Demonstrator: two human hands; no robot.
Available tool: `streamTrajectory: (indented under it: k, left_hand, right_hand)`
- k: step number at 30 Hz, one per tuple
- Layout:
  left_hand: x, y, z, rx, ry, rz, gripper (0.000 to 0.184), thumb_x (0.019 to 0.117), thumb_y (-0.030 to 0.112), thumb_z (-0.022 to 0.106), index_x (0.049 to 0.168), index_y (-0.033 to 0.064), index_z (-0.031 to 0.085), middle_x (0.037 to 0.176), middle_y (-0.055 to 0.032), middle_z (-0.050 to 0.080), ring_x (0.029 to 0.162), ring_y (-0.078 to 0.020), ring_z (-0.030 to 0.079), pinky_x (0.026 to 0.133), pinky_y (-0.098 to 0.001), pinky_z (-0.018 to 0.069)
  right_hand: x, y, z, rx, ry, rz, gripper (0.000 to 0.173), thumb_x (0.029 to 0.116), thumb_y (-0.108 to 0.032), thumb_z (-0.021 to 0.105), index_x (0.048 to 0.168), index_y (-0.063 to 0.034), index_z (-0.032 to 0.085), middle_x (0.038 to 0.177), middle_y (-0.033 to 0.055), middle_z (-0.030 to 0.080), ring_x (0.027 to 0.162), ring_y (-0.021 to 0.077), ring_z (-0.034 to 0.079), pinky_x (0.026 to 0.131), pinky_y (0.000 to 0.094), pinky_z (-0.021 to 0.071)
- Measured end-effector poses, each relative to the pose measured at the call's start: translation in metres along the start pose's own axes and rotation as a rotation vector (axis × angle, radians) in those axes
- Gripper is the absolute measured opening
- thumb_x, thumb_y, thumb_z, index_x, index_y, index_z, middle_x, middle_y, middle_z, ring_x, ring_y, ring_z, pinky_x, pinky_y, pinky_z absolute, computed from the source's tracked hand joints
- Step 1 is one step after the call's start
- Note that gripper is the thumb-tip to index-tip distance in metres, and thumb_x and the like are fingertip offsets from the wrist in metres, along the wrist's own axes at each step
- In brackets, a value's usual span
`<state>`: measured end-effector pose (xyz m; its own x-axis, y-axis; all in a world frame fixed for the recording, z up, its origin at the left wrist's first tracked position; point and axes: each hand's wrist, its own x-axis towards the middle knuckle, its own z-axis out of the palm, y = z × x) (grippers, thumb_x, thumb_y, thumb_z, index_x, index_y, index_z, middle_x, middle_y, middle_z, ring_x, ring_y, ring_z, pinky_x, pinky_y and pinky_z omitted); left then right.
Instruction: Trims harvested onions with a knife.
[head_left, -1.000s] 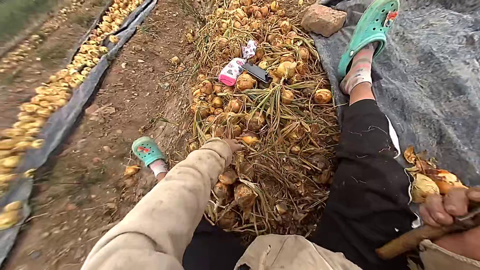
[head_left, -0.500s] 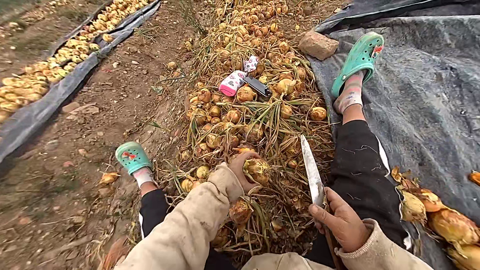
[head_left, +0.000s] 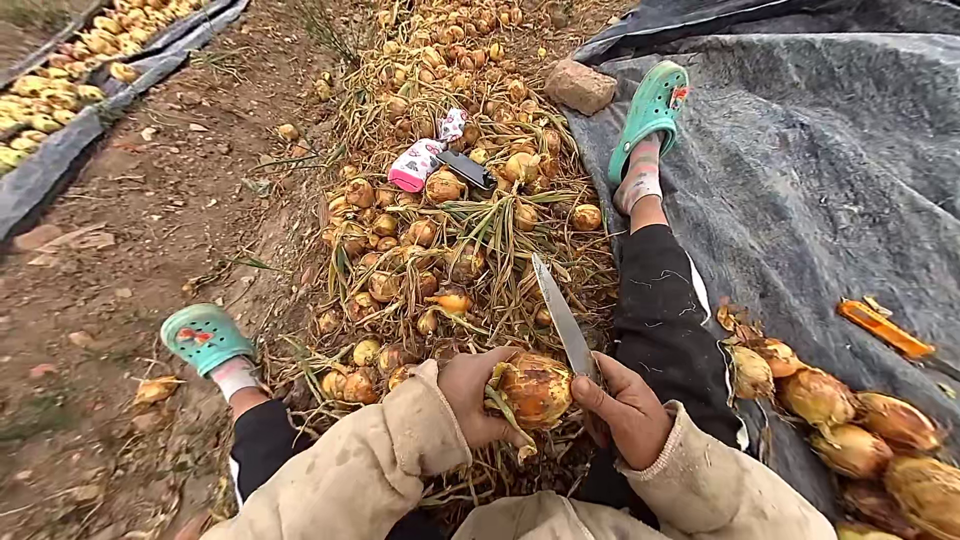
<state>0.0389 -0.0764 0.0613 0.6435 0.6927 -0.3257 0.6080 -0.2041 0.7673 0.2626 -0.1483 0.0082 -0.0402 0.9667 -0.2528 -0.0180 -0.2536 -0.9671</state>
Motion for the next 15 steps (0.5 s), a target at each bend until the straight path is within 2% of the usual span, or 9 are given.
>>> streamTrajectory:
  k: [2,3,5,7,9,11,12,13,15]
  left_hand:
    - [-0.005,0.005,0.002,0.131,0.052,0.004,0.074,0.0724,0.02,0.091,0.136,0.0002,0.059,0.113,-0.0164,0.073,0.109,-0.0278,0.07,0.101,-0.05,0.0532]
    - [-0.007,0.001,0.006,0.213,0.113,0.069,0.071,0.0718,0.025,0.09,0.132,-0.0002,0.062,0.111,-0.0158,0.074,0.107,-0.0293,0.07,0.1,-0.0541,0.0506]
    - [-0.007,-0.012,0.016,0.367,0.319,0.298,0.063,0.0707,0.043,0.086,0.112,-0.0012,0.07,0.094,-0.013,0.076,0.09,-0.0274,0.073,0.089,-0.058,0.0497]
    - [-0.001,-0.022,0.028,0.48,0.512,0.445,0.054,0.0741,0.054,0.075,0.091,0.0028,0.071,0.075,-0.0087,0.072,0.069,-0.0219,0.07,0.077,-0.0523,0.0502]
    - [0.005,-0.021,0.032,0.49,0.578,0.401,0.046,0.0778,0.049,0.074,0.083,0.0029,0.069,0.068,-0.009,0.07,0.064,-0.0228,0.069,0.074,-0.0496,0.0526]
    - [0.013,-0.013,0.024,0.371,0.562,0.154,0.036,0.087,0.033,0.076,0.087,-0.0021,0.071,0.073,-0.0149,0.071,0.072,-0.031,0.073,0.078,-0.055,0.056]
    - [0.018,-0.013,0.017,0.291,0.602,0.048,0.033,0.092,0.029,0.074,0.091,-0.0047,0.072,0.076,-0.0188,0.072,0.075,-0.035,0.073,0.077,-0.0584,0.0556]
    - [0.026,-0.014,0.014,0.253,0.706,0.019,0.032,0.0942,0.026,0.071,0.092,-0.0056,0.072,0.077,-0.0204,0.071,0.075,-0.0362,0.072,0.074,-0.0591,0.0546]
    - [0.04,-0.009,0.013,0.334,0.914,0.116,0.028,0.0947,0.021,0.064,0.094,-0.0061,0.071,0.076,-0.0197,0.071,0.071,-0.0348,0.072,0.068,-0.0546,0.0564]
  right_hand:
    - [0.0,0.0,0.0,0.148,-0.042,0.071,0.033,0.0898,-0.045,0.069,0.104,-0.0161,0.065,0.067,-0.0084,0.062,0.049,0.0002,0.052,0.046,0.0194,0.0464]
    - [0.0,0.0,-0.001,0.205,-0.049,0.102,0.026,0.0907,-0.04,0.068,0.103,-0.0163,0.065,0.066,-0.0075,0.062,0.047,0.0005,0.052,0.045,0.0191,0.0461]
    - [0.001,-0.001,-0.003,0.297,-0.042,0.127,0.018,0.0922,-0.035,0.065,0.098,-0.0179,0.066,0.063,-0.007,0.063,0.044,0.0007,0.053,0.042,0.0187,0.0462]
    - [0.001,-0.001,-0.005,0.352,-0.032,0.142,0.017,0.0953,-0.035,0.06,0.093,-0.0188,0.066,0.06,-0.0064,0.063,0.042,0.0013,0.053,0.04,0.0187,0.0462]
    - [0.002,-0.005,-0.006,0.392,-0.013,0.197,0.028,0.1007,-0.032,0.046,0.082,-0.0187,0.062,0.053,-0.0052,0.057,0.039,0.003,0.051,0.038,0.0197,0.0442]
    - [-0.001,-0.013,-0.002,0.379,-0.009,0.279,0.049,0.1062,-0.031,0.023,0.065,-0.0201,0.048,0.045,-0.005,0.048,0.035,0.0046,0.047,0.035,0.0206,0.0409]
    - [-0.003,-0.014,0.0,0.389,-0.017,0.311,0.052,0.1065,-0.03,0.018,0.064,-0.0192,0.045,0.044,-0.0044,0.047,0.034,0.0053,0.047,0.035,0.0206,0.041]
    - [-0.003,-0.011,-0.001,0.406,-0.021,0.333,0.052,0.1071,-0.032,0.015,0.067,-0.0175,0.046,0.045,-0.0038,0.047,0.035,0.0061,0.047,0.035,0.0207,0.0417]
    - [0.003,-0.001,-0.005,0.459,-0.012,0.369,0.051,0.1102,-0.037,0.016,0.08,-0.012,0.048,0.049,-0.0019,0.049,0.037,0.0082,0.051,0.038,0.0215,0.0459]
